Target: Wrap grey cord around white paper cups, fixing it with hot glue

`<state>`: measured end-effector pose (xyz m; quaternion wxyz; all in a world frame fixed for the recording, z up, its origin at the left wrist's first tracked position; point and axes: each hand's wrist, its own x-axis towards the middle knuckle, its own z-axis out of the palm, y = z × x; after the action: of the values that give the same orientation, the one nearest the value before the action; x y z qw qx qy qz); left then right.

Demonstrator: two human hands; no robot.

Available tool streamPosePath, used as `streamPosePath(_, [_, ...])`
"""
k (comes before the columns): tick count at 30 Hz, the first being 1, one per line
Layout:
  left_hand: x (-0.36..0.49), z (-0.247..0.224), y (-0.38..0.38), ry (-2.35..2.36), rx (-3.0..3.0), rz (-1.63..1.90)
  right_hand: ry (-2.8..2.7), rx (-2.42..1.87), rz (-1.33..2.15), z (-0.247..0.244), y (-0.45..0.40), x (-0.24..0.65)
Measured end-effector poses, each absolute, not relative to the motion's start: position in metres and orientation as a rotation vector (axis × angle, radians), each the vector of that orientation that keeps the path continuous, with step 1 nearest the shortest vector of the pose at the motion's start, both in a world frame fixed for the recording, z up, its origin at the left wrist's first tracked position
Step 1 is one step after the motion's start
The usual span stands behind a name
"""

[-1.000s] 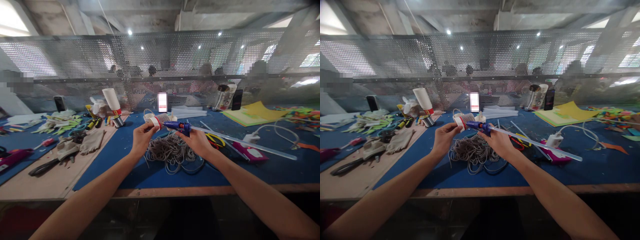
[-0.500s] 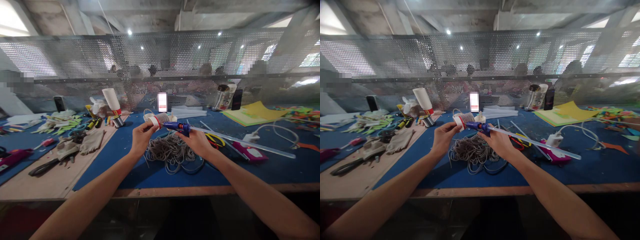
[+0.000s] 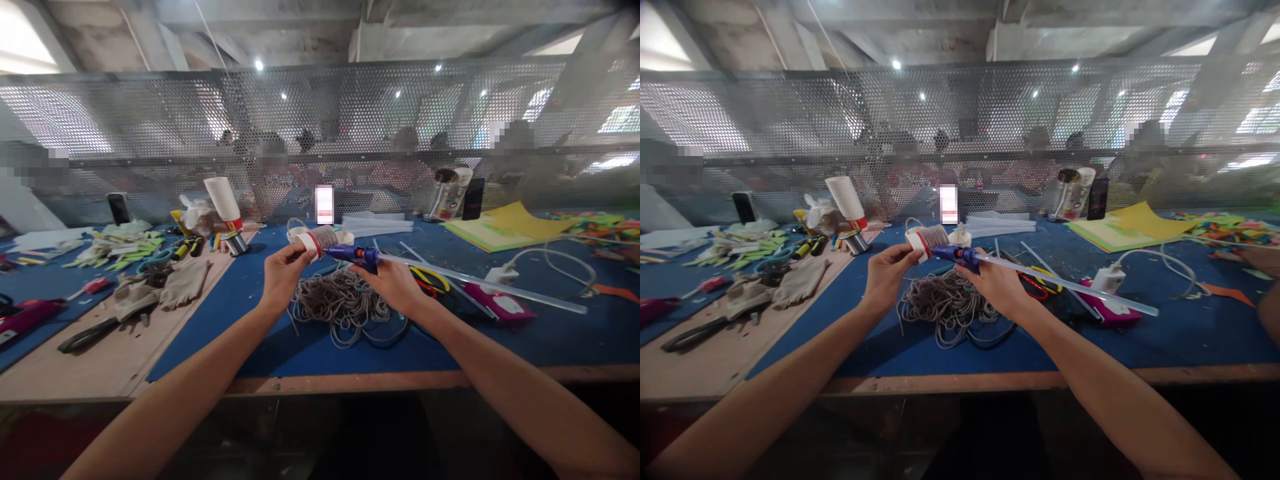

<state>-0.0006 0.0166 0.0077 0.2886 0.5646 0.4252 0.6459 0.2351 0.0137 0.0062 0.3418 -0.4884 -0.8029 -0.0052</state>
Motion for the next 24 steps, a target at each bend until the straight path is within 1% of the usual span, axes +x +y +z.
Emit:
streamPosePath(7, [-0.001,0.006,0.018,1.097,1.496,1.732,-2.105,-1.297,0.011,0.009,0.012,0.236])
streamPosePath(13, [-0.002,0.004,0.022,1.092,1.44,1.742,-2.08,-1.215,0.033,0.008,0.018,0.236])
streamPosePath(20, [0.0,0.006,0.021,1.05,1.355,1.722,-1.902,-1.235,0.423,0.029,0.014,0.244])
streamPosePath(24, [0.001,0.007,0.021,1.041,1.306,1.714,-1.902,-1.132,0.637,0.037,0.018,0.258])
